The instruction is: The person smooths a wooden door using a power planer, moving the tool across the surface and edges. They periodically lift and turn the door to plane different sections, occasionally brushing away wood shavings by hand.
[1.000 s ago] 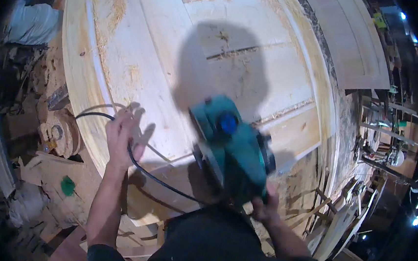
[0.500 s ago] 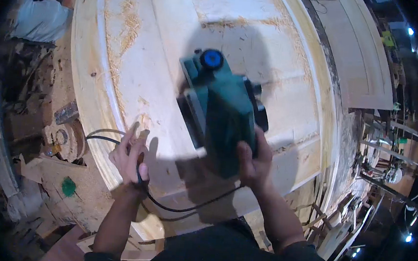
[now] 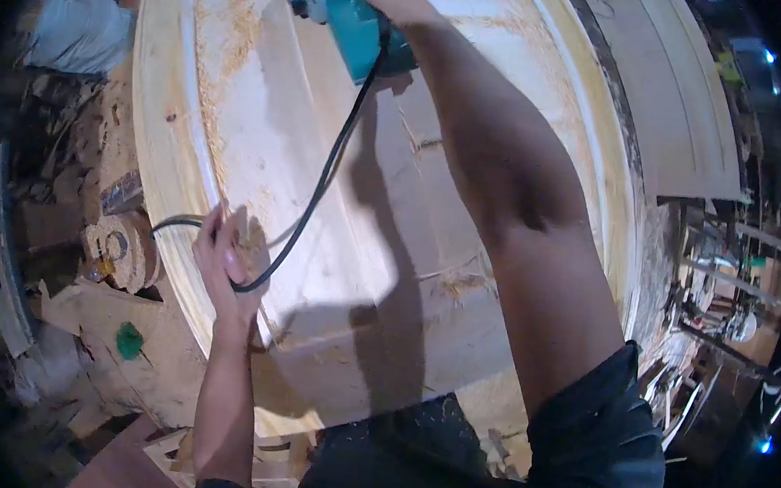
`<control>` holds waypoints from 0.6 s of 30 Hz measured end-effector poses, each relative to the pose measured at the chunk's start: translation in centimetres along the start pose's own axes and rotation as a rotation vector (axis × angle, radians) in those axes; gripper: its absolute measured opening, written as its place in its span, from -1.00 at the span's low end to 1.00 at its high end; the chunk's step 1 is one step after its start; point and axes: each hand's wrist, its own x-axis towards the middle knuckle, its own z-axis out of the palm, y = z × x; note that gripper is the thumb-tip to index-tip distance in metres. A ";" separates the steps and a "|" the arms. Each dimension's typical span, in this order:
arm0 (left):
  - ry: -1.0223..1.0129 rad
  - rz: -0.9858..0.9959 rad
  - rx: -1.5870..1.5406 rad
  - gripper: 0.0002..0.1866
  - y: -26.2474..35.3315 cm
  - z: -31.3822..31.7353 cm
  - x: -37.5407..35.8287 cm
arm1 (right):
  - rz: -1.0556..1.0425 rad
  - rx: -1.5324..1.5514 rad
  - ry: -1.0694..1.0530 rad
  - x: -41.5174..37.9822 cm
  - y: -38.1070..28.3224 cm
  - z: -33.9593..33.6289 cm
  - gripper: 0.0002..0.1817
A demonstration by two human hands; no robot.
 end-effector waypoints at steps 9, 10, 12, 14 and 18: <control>0.119 0.118 -0.092 -0.34 -0.3 -1.4 -1.5 | 0.275 0.146 -0.034 -35.0 -3.5 -13.1 -0.47; 0.116 0.212 0.000 -0.35 0.2 -1.9 -1.8 | 0.337 0.125 -0.096 -39.4 -5.2 -15.8 -0.47; 0.006 0.296 -0.018 -0.39 1.2 -2.1 -2.3 | 0.241 0.144 -0.063 -49.0 -4.1 -18.9 -0.38; -0.104 0.364 -0.114 -0.41 0.5 -1.1 -2.3 | 0.267 0.058 -0.148 -57.1 -4.2 -22.4 -0.34; -0.223 0.388 -0.068 -0.48 1.5 -1.4 -1.8 | 0.327 0.220 -0.127 -56.6 -4.8 -21.6 -0.35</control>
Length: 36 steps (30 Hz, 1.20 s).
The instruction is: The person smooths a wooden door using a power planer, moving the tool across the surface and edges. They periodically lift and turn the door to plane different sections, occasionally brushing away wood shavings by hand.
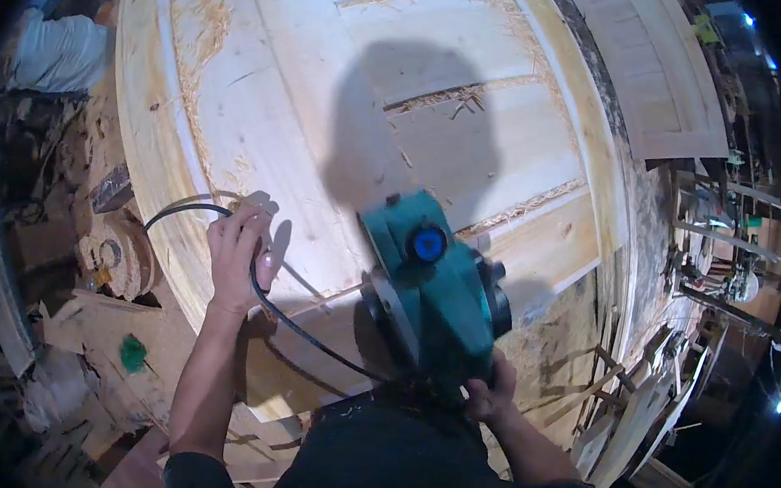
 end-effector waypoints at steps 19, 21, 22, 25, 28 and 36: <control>0.417 -0.191 0.063 -0.43 2.4 -1.6 3.8 | 0.008 -0.047 0.131 21.1 -4.7 6.8 -0.42; 0.272 -0.708 -0.433 -0.59 7.2 0.3 5.9 | -0.066 -0.076 0.092 12.0 -2.4 4.0 -0.40; 0.138 -0.450 -0.284 -0.61 9.4 0.7 5.7 | -0.050 -0.120 0.098 7.2 -1.0 2.8 -0.39; 0.103 0.211 -0.034 -0.54 15.7 3.3 5.6 | 0.174 0.009 -0.028 -3.1 0.4 -0.5 -0.29; -0.210 0.161 -0.118 -0.62 18.3 2.9 7.4 | 0.184 0.119 -0.009 -3.7 0.3 -0.3 -0.31; -0.647 0.559 -0.241 -0.66 12.1 3.4 16.4 | 0.093 0.066 -0.097 3.5 -0.9 0.0 -0.30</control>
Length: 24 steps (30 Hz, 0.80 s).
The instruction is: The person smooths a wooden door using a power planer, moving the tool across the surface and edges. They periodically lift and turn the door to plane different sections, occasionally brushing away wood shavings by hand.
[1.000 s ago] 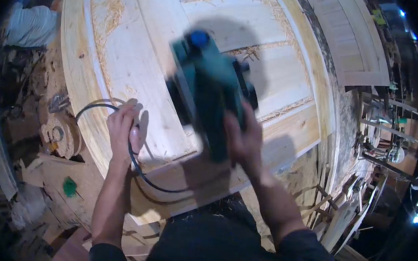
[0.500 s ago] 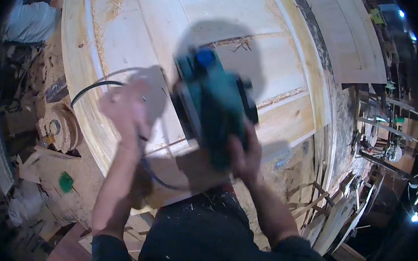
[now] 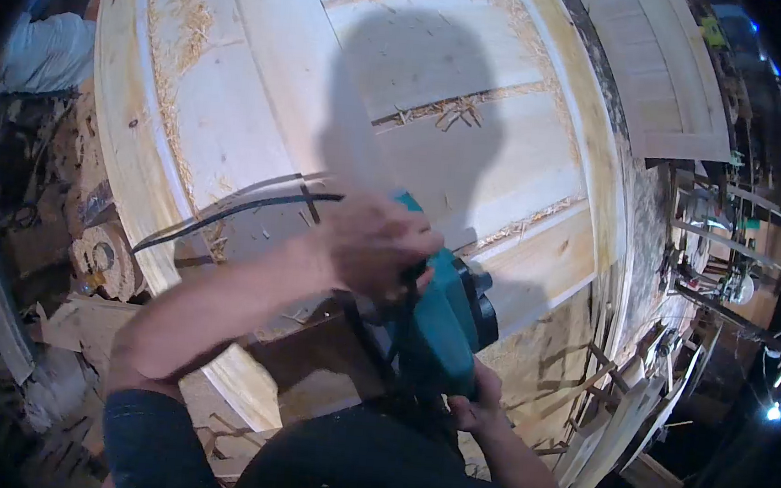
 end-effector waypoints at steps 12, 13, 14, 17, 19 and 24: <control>1.169 -0.882 0.291 -0.63 -6.5 1.2 -14.4 | -0.210 -0.169 0.173 22.1 -6.3 5.4 -0.47; 1.214 -0.948 0.290 -0.57 -6.2 2.3 -16.8 | -0.230 -0.161 0.208 25.1 -7.2 6.3 -0.50; 1.245 -0.978 0.285 -0.53 -5.8 3.3 -18.4 | -0.233 -0.144 0.220 28.1 -8.2 7.2 -0.51; 1.339 -1.021 0.143 -0.39 -5.3 6.7 -21.5 | -0.436 -0.197 0.276 38.9 -9.5 9.1 -0.50; 1.421 -0.961 -0.080 -0.31 -6.9 7.4 -22.2 | -0.576 -0.163 0.034 45.0 -10.1 7.9 -0.35; 1.358 -0.894 0.079 -0.25 -6.8 8.2 -23.4 | -0.647 -0.115 0.261 41.7 -8.4 9.2 -0.54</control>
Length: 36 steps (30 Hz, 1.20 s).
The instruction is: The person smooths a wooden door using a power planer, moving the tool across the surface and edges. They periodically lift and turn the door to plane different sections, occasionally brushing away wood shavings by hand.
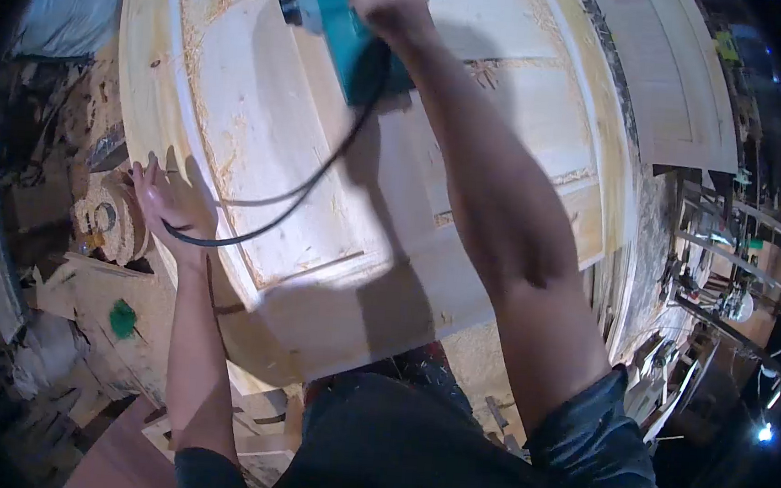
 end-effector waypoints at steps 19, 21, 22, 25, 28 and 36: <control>-0.384 0.263 0.179 -0.36 5.2 0.0 -0.3 | 0.300 -0.096 -0.118 -27.1 -13.4 -11.7 -0.35; -0.350 0.215 0.141 -0.37 4.6 0.2 -0.4 | 0.396 -0.112 -0.046 -19.3 -11.1 -6.9 -0.43; -0.369 0.231 0.136 -0.39 4.3 0.2 -0.2 | 0.319 -0.076 -0.020 -14.9 -9.6 -4.6 -0.50; -0.319 0.276 0.146 -0.41 4.1 0.1 -0.3 | 0.212 -0.143 -0.064 -5.0 -4.2 0.2 -0.51; -0.315 0.223 0.146 -0.32 4.0 0.1 -0.5 | -0.288 -0.200 -0.018 -3.3 -0.7 1.2 -0.51; -0.255 0.350 0.158 -0.24 3.3 -0.5 -0.8 | 0.364 -0.014 -0.223 -27.0 -13.3 -12.2 -0.40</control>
